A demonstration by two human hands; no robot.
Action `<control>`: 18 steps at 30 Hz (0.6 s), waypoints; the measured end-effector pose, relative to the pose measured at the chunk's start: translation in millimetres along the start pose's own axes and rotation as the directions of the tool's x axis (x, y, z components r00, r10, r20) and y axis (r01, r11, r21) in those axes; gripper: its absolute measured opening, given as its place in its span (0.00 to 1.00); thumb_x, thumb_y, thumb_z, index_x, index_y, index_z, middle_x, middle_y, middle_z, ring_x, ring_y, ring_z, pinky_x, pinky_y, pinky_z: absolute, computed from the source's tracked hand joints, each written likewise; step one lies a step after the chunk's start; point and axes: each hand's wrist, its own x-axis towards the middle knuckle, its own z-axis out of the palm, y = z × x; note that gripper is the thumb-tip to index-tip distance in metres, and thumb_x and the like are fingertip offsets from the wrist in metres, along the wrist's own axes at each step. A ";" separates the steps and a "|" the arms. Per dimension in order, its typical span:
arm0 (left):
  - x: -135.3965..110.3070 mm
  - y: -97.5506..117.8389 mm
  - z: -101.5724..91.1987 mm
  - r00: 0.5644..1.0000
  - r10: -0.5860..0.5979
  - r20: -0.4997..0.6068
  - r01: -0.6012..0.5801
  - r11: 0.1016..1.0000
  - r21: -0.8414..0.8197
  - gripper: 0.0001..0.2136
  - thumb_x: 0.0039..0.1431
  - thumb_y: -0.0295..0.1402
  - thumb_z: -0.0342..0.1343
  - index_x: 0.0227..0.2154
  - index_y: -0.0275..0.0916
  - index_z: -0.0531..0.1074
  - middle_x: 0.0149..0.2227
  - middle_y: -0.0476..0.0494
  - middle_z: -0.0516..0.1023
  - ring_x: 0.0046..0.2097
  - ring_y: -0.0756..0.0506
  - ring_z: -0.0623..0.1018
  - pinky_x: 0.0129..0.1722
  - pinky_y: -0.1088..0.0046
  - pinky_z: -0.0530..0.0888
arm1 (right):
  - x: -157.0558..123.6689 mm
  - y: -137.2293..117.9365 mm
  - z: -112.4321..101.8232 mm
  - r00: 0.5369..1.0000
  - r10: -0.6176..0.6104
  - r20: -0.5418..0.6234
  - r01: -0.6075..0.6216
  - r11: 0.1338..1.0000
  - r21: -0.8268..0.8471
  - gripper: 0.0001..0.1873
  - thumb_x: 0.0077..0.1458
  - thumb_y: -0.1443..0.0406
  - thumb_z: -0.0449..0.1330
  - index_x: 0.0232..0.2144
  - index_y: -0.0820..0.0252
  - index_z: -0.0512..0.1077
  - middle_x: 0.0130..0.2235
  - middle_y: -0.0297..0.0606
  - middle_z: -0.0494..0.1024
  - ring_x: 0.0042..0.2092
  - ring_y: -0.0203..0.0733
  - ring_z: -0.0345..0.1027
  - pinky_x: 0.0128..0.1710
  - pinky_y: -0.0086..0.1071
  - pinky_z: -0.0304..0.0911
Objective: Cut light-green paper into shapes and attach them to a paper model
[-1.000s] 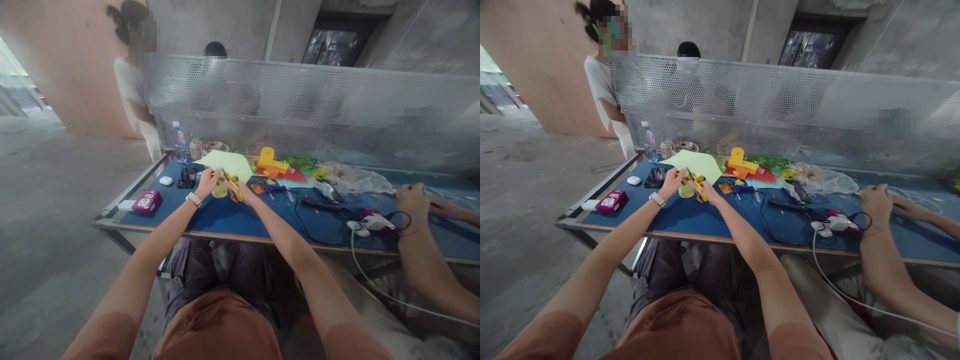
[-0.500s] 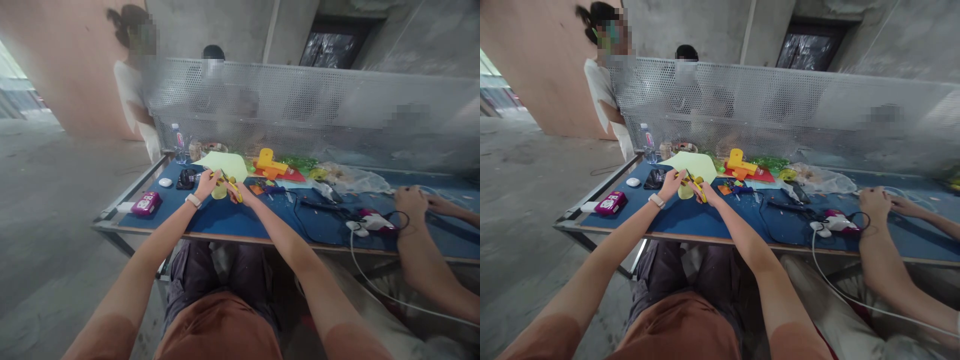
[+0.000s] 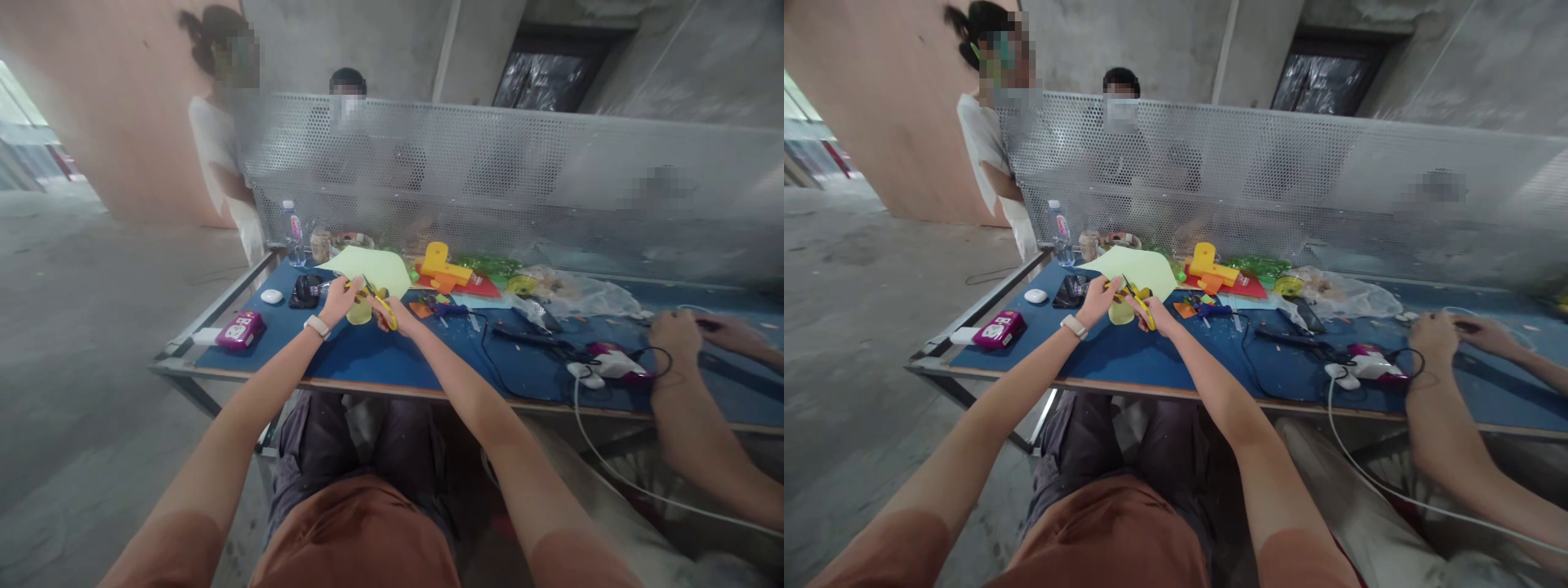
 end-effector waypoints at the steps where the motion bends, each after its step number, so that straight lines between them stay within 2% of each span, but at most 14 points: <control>1: 0.0 0.4 -0.1 1.000 -0.021 -0.003 0.021 1.000 0.012 0.28 0.75 0.55 0.78 0.30 0.45 0.70 0.26 0.48 0.79 0.29 0.43 0.85 0.33 0.65 0.80 | -0.2 -0.3 0.0 1.000 0.006 -0.003 -0.006 1.000 -0.002 0.46 0.65 0.32 0.84 0.22 0.51 0.63 0.16 0.29 0.65 0.16 0.33 0.64 0.13 0.24 0.58; 9: -0.5 4.5 -0.3 0.996 -0.087 0.003 0.087 0.996 0.012 0.25 0.77 0.51 0.78 0.30 0.44 0.73 0.29 0.47 0.83 0.32 0.42 0.87 0.36 0.65 0.83 | -0.2 -0.7 0.3 1.000 0.003 -0.006 -0.003 1.000 -0.002 0.47 0.66 0.32 0.84 0.20 0.53 0.64 0.17 0.30 0.65 0.16 0.32 0.63 0.14 0.24 0.59; 18: -1.2 9.6 0.6 0.997 -0.079 -0.006 0.079 0.997 0.010 0.26 0.74 0.51 0.80 0.29 0.44 0.73 0.27 0.47 0.82 0.30 0.44 0.86 0.35 0.67 0.82 | 1.4 2.0 1.3 1.000 -0.014 0.003 0.014 1.000 0.019 0.47 0.65 0.31 0.84 0.22 0.51 0.62 0.16 0.28 0.64 0.15 0.33 0.63 0.13 0.24 0.58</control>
